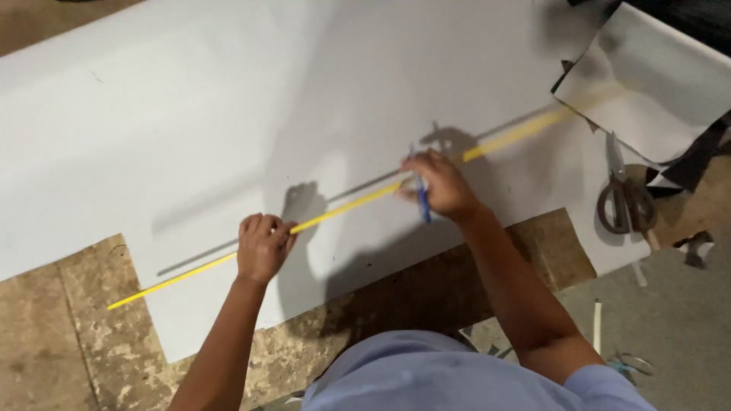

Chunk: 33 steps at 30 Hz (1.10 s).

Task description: The person measures and marks lines on a large sheet of white material using a ruler and pen. They then use scissors to cut the material along the marked lines into smaller rectangular pieces. The person also handles and stacks black material pieces alongside the white ones.

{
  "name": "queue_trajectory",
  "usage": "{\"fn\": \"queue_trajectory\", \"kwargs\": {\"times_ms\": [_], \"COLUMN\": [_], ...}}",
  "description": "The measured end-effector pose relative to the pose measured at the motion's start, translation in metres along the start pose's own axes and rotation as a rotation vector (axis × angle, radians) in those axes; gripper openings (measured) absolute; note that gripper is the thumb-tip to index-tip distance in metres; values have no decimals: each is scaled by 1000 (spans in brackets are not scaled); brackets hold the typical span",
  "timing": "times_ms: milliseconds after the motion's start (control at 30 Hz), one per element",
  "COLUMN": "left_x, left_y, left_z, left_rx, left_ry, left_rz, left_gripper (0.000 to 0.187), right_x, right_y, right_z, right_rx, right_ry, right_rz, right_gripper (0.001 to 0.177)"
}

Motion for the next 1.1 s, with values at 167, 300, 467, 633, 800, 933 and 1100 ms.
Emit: {"fn": "queue_trajectory", "kwargs": {"times_ms": [167, 300, 467, 633, 800, 933, 1100], "left_x": [27, 68, 96, 96, 108, 115, 112], "left_y": [-38, -90, -185, -242, -240, -239, -233], "left_z": [41, 21, -58, -109, -132, -110, -111], "left_rx": [-196, -342, -391, -442, -325, -357, -407], "left_ry": [-15, -73, 95, 237, 558, 647, 522], "left_rz": [-94, -134, -153, -218, -105, -57, -87], "left_gripper": [20, 46, 65, 61, 80, 82, 76], "right_x": [-52, -163, -347, -416, -420, -415, -410], "right_y": [65, 93, 113, 153, 153, 146, 139], "right_z": [38, 58, 22, -18, -27, -16, -4], "right_rx": [-232, -404, -210, 56, 299, 235, 249], "right_ry": [338, 39, -273, -511, -648, -587, -572], "right_rz": [-319, -488, -985, -1517, -1467, -1491, -1492], "right_gripper": [50, 16, 30, 36, 32, 25, 24]}}
Point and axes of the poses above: each hand's wrist, its own x-axis towards the middle knuckle, its own z-axis out of the back of the hand, y = z × x, the point moved 1 cm from there along x, towards the middle knuckle, and after that the axes turned 3 degrees about -y, right-handed, at the moved point
